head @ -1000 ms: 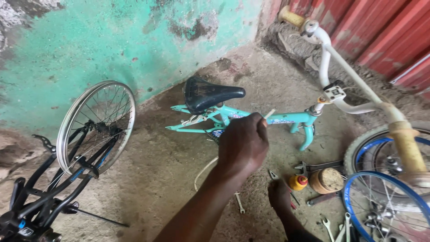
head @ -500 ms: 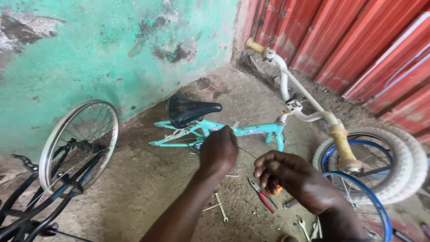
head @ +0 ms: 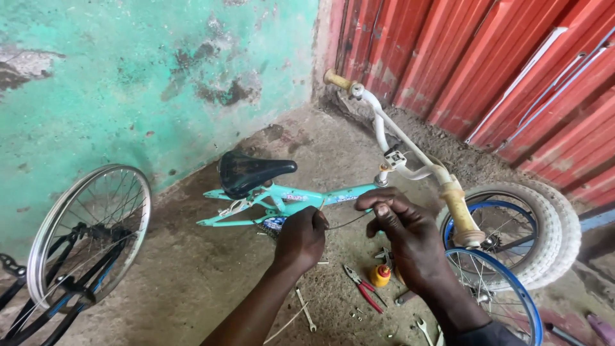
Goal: Attempting to secure a seat post to a bicycle frame using wire and a wrench.
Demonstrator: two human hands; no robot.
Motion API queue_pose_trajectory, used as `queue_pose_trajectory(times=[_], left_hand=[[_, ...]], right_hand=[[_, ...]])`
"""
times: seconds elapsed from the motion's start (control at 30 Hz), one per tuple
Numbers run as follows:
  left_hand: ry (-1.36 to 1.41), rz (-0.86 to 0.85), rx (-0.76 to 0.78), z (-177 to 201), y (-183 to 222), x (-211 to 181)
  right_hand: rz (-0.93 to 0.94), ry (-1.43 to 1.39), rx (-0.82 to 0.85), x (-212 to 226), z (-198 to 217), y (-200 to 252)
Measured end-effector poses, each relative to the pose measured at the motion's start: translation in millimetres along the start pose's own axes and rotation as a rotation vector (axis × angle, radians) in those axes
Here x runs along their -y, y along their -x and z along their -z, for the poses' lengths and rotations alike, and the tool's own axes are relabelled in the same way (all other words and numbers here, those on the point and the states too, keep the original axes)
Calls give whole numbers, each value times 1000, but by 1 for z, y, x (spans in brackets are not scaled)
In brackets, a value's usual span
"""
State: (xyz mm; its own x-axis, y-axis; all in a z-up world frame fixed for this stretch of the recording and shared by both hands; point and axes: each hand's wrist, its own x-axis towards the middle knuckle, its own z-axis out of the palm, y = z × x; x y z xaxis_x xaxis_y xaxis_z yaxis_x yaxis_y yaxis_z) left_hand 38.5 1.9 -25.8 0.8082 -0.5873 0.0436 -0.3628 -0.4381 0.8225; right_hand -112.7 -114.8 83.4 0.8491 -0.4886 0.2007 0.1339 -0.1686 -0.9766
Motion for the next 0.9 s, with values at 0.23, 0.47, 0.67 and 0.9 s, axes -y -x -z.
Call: queue_pose_trajectory(times=[0.23,0.47,0.67,0.9], left_hand=[[-14,15,47,20,1,-19],[21,42,48,37,2,-33],[82,-212,44,38,14,-55],[113,-416,42,53,20,-67]], right_hand=[[16,-134,-160,17,25,3],[389,-321,-480,29,138,-9],[252,-116,-472,58,109,3],[66,336,-88,42,47,2]])
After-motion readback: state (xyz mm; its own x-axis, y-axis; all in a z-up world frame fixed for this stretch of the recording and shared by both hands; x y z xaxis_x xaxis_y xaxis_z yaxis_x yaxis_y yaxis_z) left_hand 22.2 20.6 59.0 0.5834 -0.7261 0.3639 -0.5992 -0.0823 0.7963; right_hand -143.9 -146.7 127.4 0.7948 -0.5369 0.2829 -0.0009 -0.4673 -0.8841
